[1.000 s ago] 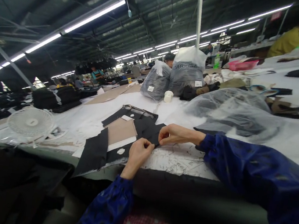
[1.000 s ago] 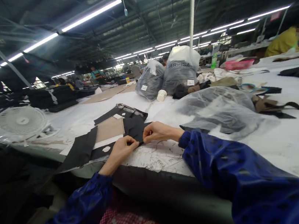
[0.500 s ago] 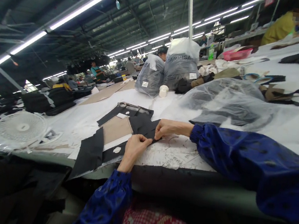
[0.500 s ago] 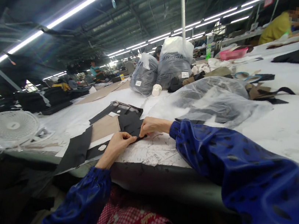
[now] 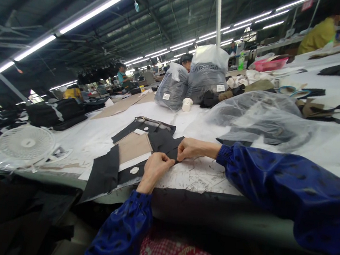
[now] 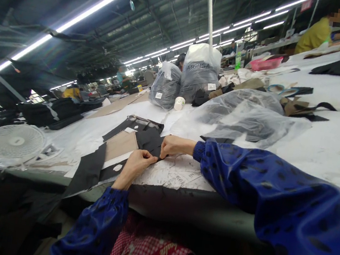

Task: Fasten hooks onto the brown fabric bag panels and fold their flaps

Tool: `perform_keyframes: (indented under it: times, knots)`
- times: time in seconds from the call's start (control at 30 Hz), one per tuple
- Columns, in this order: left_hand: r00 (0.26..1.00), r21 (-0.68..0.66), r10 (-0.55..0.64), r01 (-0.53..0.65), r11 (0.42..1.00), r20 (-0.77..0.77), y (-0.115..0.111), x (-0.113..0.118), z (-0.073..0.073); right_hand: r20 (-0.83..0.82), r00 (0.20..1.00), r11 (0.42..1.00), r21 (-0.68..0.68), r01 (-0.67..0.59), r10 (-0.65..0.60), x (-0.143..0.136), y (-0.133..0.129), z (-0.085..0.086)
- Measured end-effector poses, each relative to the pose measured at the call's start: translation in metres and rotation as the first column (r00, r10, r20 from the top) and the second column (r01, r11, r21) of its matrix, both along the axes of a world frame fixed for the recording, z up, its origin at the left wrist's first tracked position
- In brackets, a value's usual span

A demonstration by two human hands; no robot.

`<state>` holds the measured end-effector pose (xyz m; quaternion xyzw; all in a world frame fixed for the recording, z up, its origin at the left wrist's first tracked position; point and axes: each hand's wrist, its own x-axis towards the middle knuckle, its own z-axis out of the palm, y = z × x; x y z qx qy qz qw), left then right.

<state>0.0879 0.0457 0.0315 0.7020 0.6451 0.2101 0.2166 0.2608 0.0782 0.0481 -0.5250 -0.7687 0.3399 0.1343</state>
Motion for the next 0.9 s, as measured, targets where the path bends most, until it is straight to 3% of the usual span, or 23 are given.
perform_keyframes:
  times: [0.17, 0.33, 0.47, 0.63, 0.8, 0.9]
  knots:
    - [0.999, 0.007, 0.003, -0.003, 1.0, -0.032, -0.006, 0.003, 0.007, 0.08, 0.997, 0.998, 0.068, -0.007, 0.002, -0.003, -0.003, 0.0]
    - [0.999, 0.007, 0.026, -0.026, 1.0, -0.038, -0.009, 0.004, 0.012, 0.122, 0.992, 0.986, 0.167, -0.008, -0.012, 0.005, 0.01, -0.003]
    - [0.999, 0.008, 0.036, -0.036, 0.999, -0.017, -0.01, 0.01, 0.013, 0.164, 0.986, 0.981, 0.193, -0.037, 0.005, 0.008, 0.007, 0.007]
    - [0.999, 0.041, 0.004, -0.005, 0.999, 0.038, -0.005, 0.019, 0.01, 0.022, 0.972, 0.946, 0.226, -0.231, 0.232, 0.01, -0.004, 0.014]
    - [0.968, 0.044, -0.13, 0.123, 0.991, 0.217, -0.007, -0.007, 0.008, 0.097, 0.952, 0.943, 0.14, -0.303, 0.291, 0.012, -0.003, 0.008]
    - [0.935, 0.142, -0.121, 0.077, 0.987, 0.333, -0.016, -0.027, 0.004, 0.103, 0.949, 0.944, 0.116, -0.31, 0.299, 0.014, -0.002, 0.012]
